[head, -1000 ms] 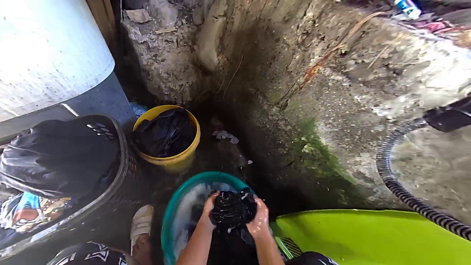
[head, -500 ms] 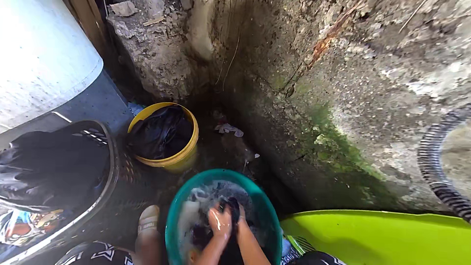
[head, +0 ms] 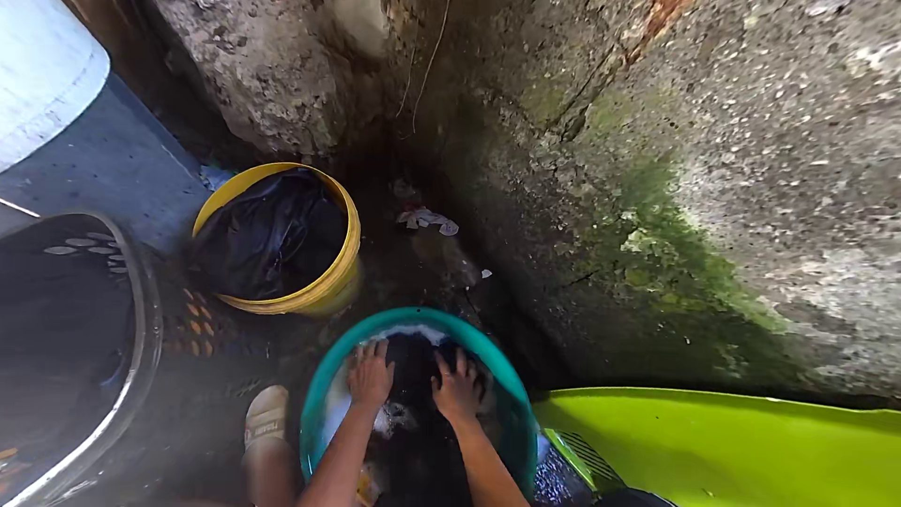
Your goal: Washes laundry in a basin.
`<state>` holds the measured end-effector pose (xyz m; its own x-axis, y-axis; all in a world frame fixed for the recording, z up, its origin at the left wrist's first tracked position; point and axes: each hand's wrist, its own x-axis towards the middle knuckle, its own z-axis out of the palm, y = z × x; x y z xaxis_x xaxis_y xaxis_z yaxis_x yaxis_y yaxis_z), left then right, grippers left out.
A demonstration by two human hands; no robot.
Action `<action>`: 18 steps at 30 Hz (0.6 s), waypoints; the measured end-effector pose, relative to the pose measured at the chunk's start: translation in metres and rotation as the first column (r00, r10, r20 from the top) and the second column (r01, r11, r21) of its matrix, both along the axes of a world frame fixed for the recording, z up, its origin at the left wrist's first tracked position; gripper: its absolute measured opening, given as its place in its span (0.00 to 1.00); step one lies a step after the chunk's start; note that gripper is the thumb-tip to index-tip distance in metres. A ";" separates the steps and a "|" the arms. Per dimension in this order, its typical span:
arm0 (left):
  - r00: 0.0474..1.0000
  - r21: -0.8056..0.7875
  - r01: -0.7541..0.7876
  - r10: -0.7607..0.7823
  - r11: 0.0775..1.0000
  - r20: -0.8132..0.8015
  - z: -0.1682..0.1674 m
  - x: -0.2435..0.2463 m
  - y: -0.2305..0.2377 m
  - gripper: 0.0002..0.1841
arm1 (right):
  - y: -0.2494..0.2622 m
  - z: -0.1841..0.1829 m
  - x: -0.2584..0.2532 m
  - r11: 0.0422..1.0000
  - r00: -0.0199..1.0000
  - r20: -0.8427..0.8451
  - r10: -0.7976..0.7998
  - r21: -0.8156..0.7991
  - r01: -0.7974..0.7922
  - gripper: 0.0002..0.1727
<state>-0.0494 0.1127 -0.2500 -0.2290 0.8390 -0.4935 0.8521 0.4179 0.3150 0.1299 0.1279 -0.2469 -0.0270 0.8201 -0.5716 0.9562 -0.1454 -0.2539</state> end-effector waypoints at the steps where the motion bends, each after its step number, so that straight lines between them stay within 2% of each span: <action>1: 0.998 0.041 0.010 -0.013 0.999 0.057 -0.016 0.006 -0.008 0.31 | -0.007 -0.015 -0.002 0.995 0.996 0.027 0.084 -0.054 -0.083 0.32; 3: 0.990 0.040 0.046 -0.051 0.998 0.130 -0.042 0.026 -0.026 0.32 | -0.018 -0.037 -0.005 0.969 0.979 0.052 0.196 -0.162 -0.185 0.32; 5: 0.957 0.005 0.220 -0.216 0.976 0.194 -0.055 0.040 -0.042 0.32 | -0.020 -0.043 -0.003 0.939 0.971 0.074 0.229 -0.280 -0.200 0.35; 7: 0.891 -0.112 0.403 -0.362 0.908 0.274 -0.059 0.030 -0.039 0.32 | -0.022 -0.042 0.004 0.927 0.982 0.070 0.173 -0.349 -0.139 0.37; 8: 0.893 -0.206 0.410 -0.345 0.889 0.288 -0.056 0.019 -0.029 0.31 | -0.020 -0.044 0.008 0.934 0.992 0.042 0.115 -0.345 -0.094 0.37; 9: 0.921 -0.325 0.344 -0.249 0.881 0.300 -0.050 0.010 -0.017 0.31 | -0.017 -0.041 0.010 0.953 0.999 0.019 0.035 -0.301 -0.028 0.37; 10: 0.955 -0.389 0.220 -0.117 0.894 0.272 -0.045 0.006 -0.011 0.32 | -0.014 -0.040 0.010 0.965 0.998 -0.015 -0.069 -0.254 0.063 0.35; 11: 0.974 -0.379 0.053 0.037 0.924 0.225 -0.045 0.007 -0.007 0.32 | -0.007 -0.037 0.008 0.947 0.965 -0.098 -0.242 -0.239 0.213 0.31; 12: 0.967 -0.300 -0.108 0.170 0.948 0.190 -0.046 0.013 -0.004 0.31 | 0.001 -0.032 0.004 0.859 0.829 -0.257 -0.496 -0.281 0.428 0.26; 13: 0.954 -0.226 -0.212 0.251 0.951 0.162 -0.045 0.023 0.002 0.30 | 0.004 -0.032 -0.001 0.703 0.566 -0.420 -0.709 -0.366 0.609 0.20; 14: 0.949 -0.175 -0.262 0.286 0.949 0.132 -0.042 0.035 0.011 0.29 | 0.006 -0.032 -0.006 0.569 0.310 -0.528 -0.791 -0.445 0.692 0.18; 15: 0.942 -0.097 -0.284 0.297 0.954 0.159 -0.037 0.047 0.016 0.26 | 0.008 -0.031 -0.009 0.494 0.127 -0.583 -0.802 -0.530 0.689 0.19; 16: 0.935 0.032 -0.279 0.264 0.960 0.236 -0.029 0.059 0.014 0.22 | 0.010 -0.028 -0.010 0.468 0.013 -0.597 -0.802 -0.613 0.637 0.21; 17: 0.924 0.196 -0.264 0.189 0.944 0.333 -0.017 0.073 0.010 0.17 | 0.014 -0.018 -0.010 0.452 -0.055 -0.589 -0.806 -0.674 0.585 0.22; 18: 0.895 0.341 -0.243 0.074 0.908 0.440 0.000 0.087 0.000 0.11 | 0.021 0.003 -0.013 0.438 -0.068 -0.577 -0.814 -0.686 0.581 0.23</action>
